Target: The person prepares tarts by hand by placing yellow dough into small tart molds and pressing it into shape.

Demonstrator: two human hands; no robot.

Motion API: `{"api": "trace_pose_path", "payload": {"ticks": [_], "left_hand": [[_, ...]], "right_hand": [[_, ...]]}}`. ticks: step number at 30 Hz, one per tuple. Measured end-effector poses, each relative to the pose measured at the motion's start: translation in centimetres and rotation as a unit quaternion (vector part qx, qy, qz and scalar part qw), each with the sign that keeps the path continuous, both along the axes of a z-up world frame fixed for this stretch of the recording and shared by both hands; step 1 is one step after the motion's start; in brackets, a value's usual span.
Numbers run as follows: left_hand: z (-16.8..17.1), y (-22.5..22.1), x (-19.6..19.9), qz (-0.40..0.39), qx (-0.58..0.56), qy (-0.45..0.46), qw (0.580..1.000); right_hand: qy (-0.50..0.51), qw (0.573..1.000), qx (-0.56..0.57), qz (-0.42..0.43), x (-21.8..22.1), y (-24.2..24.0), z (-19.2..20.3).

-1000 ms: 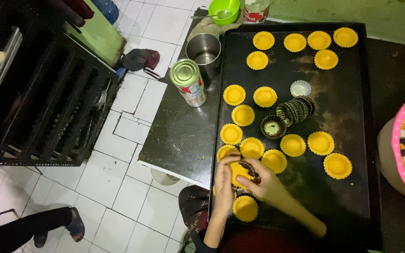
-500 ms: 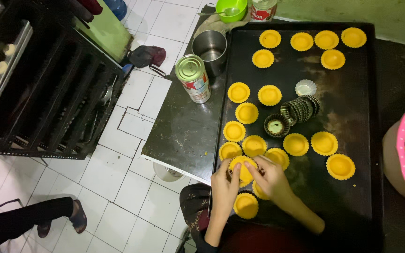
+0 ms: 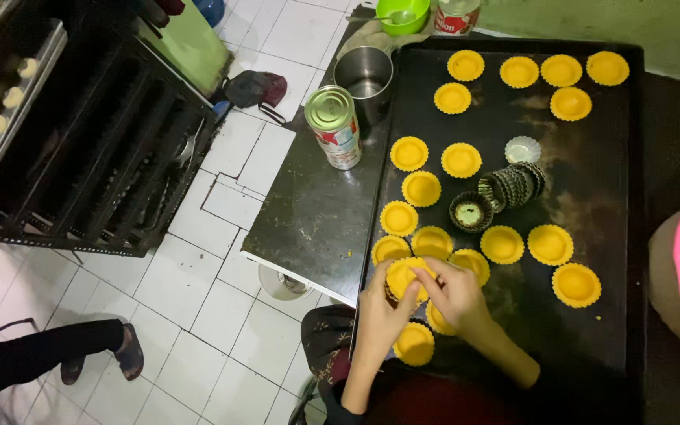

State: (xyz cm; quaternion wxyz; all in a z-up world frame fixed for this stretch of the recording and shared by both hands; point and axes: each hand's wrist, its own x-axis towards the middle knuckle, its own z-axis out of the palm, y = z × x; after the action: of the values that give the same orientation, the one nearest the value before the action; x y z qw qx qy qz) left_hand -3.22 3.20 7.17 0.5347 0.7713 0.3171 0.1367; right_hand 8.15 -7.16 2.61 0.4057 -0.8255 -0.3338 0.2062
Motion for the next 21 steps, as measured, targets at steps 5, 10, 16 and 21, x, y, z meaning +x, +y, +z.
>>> {"api": "trace_pose_path", "payload": {"ticks": [5,10,16,21], "left_hand": [[-2.5,0.3,-0.1,0.0,0.049,-0.024,0.999],[-2.4,0.3,0.0,-0.064,0.157,0.035,0.985],[0.0,0.6,0.1,-0.019,-0.011,0.006,1.0],[-3.1,0.7,-0.4,0.001,0.059,-0.001,0.998]], "right_hand": [[-0.033,0.997,0.028,0.068,-0.1,0.6,0.6],[-0.093,0.987,-0.004,0.131,0.8,0.4,-2.1],[-0.061,0.997,-0.013,0.054,0.1,0.9,-1.7],[-0.018,0.994,0.028,0.101,-0.1,1.2,-1.2]]}}
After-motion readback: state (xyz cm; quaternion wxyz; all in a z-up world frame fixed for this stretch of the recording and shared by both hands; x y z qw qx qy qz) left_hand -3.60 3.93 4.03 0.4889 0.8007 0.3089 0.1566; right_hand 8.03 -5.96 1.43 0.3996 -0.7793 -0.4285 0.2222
